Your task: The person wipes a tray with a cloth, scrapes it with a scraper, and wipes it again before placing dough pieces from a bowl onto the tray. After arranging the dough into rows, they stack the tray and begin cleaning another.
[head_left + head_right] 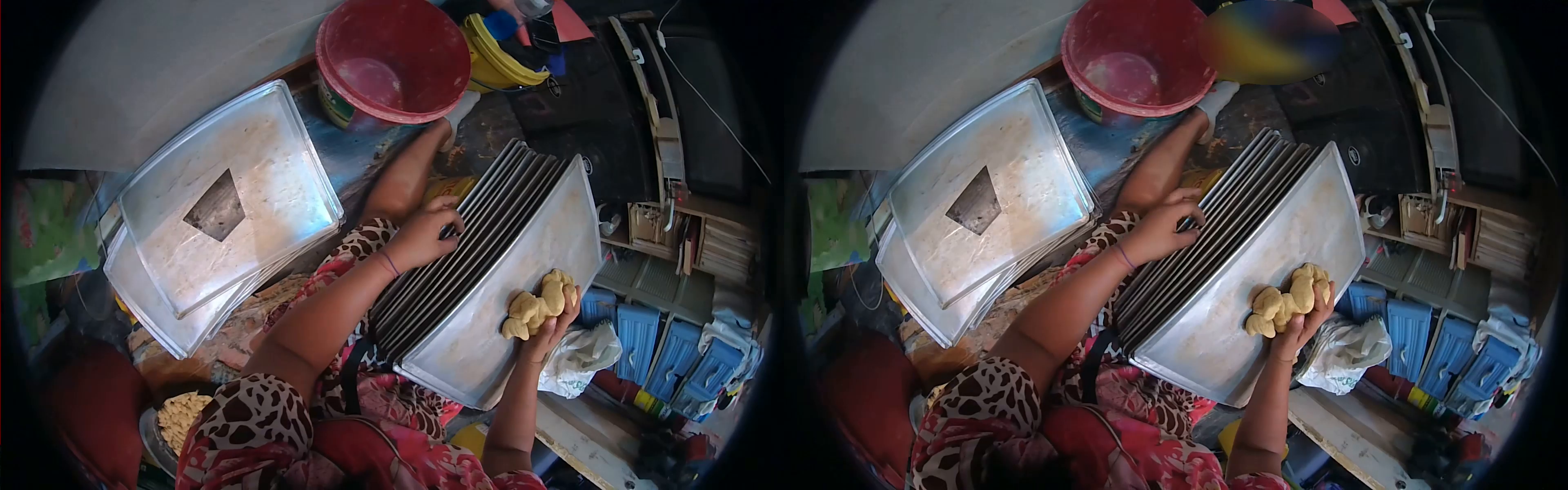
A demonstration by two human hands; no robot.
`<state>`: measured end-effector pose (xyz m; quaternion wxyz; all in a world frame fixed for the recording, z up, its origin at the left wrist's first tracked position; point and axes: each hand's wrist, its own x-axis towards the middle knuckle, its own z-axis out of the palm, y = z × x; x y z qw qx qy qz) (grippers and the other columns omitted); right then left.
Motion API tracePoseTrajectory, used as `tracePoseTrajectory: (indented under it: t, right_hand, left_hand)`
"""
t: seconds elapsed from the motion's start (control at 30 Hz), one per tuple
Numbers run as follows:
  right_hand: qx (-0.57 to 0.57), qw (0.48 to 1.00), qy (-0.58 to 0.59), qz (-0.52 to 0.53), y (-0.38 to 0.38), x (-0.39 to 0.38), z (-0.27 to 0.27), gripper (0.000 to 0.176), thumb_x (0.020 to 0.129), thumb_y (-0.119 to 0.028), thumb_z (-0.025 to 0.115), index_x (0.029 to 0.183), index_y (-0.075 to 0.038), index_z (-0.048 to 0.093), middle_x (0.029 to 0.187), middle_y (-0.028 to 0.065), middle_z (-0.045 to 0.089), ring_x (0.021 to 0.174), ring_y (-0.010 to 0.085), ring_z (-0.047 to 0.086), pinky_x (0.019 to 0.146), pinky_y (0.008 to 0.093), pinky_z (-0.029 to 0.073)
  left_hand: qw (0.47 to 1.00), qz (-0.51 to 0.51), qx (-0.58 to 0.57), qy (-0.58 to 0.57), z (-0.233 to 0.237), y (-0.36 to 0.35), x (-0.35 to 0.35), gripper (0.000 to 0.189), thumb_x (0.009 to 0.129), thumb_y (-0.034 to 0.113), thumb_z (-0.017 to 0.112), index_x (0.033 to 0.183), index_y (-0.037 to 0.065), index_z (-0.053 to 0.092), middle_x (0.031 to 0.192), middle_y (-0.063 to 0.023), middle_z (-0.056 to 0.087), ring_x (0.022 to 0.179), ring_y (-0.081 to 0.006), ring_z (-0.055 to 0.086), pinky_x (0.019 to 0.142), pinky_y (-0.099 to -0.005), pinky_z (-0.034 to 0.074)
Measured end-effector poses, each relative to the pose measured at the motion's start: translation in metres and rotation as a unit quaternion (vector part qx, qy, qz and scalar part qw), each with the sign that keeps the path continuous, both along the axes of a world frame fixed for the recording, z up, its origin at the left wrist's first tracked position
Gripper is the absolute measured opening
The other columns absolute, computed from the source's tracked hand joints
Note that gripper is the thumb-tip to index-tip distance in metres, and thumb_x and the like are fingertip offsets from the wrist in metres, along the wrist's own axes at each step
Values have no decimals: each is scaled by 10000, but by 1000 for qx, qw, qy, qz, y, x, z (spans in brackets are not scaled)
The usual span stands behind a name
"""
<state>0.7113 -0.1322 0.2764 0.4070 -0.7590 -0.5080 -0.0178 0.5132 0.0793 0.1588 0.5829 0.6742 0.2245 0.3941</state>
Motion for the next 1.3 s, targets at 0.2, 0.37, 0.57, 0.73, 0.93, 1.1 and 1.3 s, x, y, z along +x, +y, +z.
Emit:
tracePoseTrajectory:
  t: [0.2, 0.37, 0.57, 0.73, 0.93, 1.1, 1.3]
  right_hand:
    - [9, 1000, -1, -13, 4, -6, 4, 667, 884, -588, 460, 1273, -49, 515, 1442, 213, 306, 1327, 344, 319, 1099, 470, 224]
    - [20, 1000, 6, -8, 5, -5, 2, 649, 883, -573, 477, 1265, -49, 526, 1436, 214, 315, 1320, 344, 332, 1094, 469, 234]
    - [0, 1000, -17, -6, 4, -5, 3, 639, 915, -529, 436, 1284, -10, 492, 1432, 201, 323, 1342, 330, 315, 1108, 458, 219]
    - [7, 1000, -6, -2, 4, -5, 1, 622, 918, -508, 441, 1284, -8, 486, 1434, 201, 321, 1341, 326, 316, 1108, 452, 218]
    - [13, 1000, 7, 0, 4, -5, 1, 623, 910, -503, 457, 1283, -5, 484, 1433, 200, 319, 1335, 329, 323, 1102, 453, 235]
    - [13, 1000, 10, -19, 6, -8, 3, 657, 889, -577, 477, 1251, -30, 515, 1416, 222, 320, 1307, 346, 350, 1086, 462, 262]
    - [27, 999, 38, -10, 1, -2, -3, 650, 891, -556, 476, 1239, -9, 515, 1434, 236, 295, 1305, 361, 346, 1089, 467, 247]
  left_hand:
    - [998, -38, -52, -1, 6, -3, 0, 138, 736, 96, 670, 869, 69, 643, 1322, -262, 449, 1220, -395, 464, 1033, -378, 368]
    - [996, -48, -70, 19, 19, -2, -4, 142, 765, 92, 665, 900, 60, 638, 1373, -214, 399, 1276, -348, 415, 1069, -371, 319]
    - [999, -38, 30, 2, 20, -6, -1, 175, 767, 143, 667, 931, 87, 648, 1379, -220, 405, 1241, -387, 442, 1038, -395, 356]
    - [998, -52, -6, 22, 33, -13, -3, 192, 749, 168, 698, 908, 80, 635, 1406, -199, 377, 1249, -397, 425, 1050, -426, 334]
    - [998, -25, -48, -12, 44, -15, -1, 192, 738, 154, 706, 890, 80, 615, 1406, -185, 378, 1249, -391, 421, 1045, -444, 336]
    - [995, -81, -13, -49, 45, -14, 1, 124, 759, 113, 667, 877, 101, 632, 1423, -164, 368, 1301, -368, 363, 1073, -432, 292]
    - [995, -90, -30, -19, 48, -17, -7, 224, 853, 286, 661, 967, 93, 662, 1405, -188, 389, 1279, -361, 400, 1068, -421, 292]
